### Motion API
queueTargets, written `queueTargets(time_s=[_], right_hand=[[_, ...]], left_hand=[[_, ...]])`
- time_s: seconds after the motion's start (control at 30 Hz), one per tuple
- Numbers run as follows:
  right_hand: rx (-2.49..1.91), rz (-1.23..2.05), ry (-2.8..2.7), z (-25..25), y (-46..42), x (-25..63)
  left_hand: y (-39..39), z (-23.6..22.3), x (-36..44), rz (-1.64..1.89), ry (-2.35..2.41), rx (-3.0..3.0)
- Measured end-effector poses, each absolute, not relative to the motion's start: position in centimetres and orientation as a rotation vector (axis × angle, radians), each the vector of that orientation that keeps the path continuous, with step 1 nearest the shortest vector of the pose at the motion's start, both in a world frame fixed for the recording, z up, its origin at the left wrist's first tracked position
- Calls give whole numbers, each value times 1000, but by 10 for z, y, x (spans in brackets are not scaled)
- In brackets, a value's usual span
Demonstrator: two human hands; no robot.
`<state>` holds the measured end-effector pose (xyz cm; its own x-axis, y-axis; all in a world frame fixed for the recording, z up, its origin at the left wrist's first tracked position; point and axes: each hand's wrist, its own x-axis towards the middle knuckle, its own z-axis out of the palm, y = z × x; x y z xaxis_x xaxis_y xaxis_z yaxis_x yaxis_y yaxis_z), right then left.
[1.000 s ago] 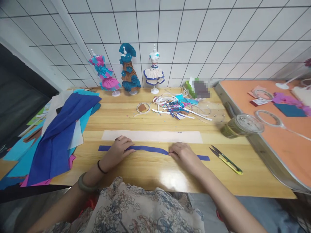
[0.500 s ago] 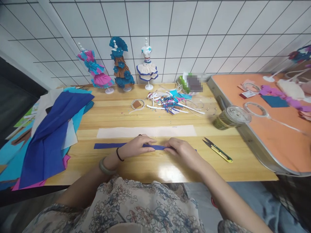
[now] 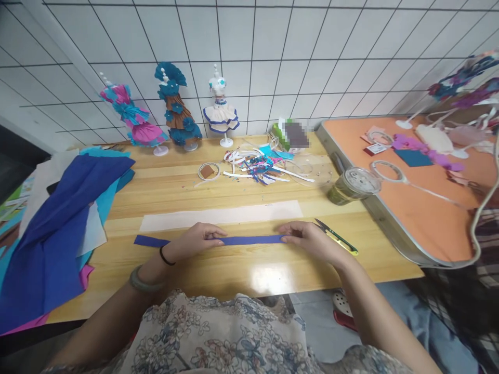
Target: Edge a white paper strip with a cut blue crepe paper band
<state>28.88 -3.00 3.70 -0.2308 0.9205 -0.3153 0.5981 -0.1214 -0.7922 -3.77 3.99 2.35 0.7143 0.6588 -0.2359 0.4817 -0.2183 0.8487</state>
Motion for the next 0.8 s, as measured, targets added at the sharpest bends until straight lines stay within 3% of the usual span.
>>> queueTargets(time_s=[0.27, 0.6, 0.8], right_hand=[[-1738, 1184, -1533, 36, -24, 320], [-1863, 1219, -1663, 31, -34, 329], [-1858, 775, -2130, 31, -35, 325]], left_hand=[[49, 21, -44, 258, 969, 1934], [48, 36, -65, 190, 1090, 1972], [35, 37, -89, 104, 1197, 2145]])
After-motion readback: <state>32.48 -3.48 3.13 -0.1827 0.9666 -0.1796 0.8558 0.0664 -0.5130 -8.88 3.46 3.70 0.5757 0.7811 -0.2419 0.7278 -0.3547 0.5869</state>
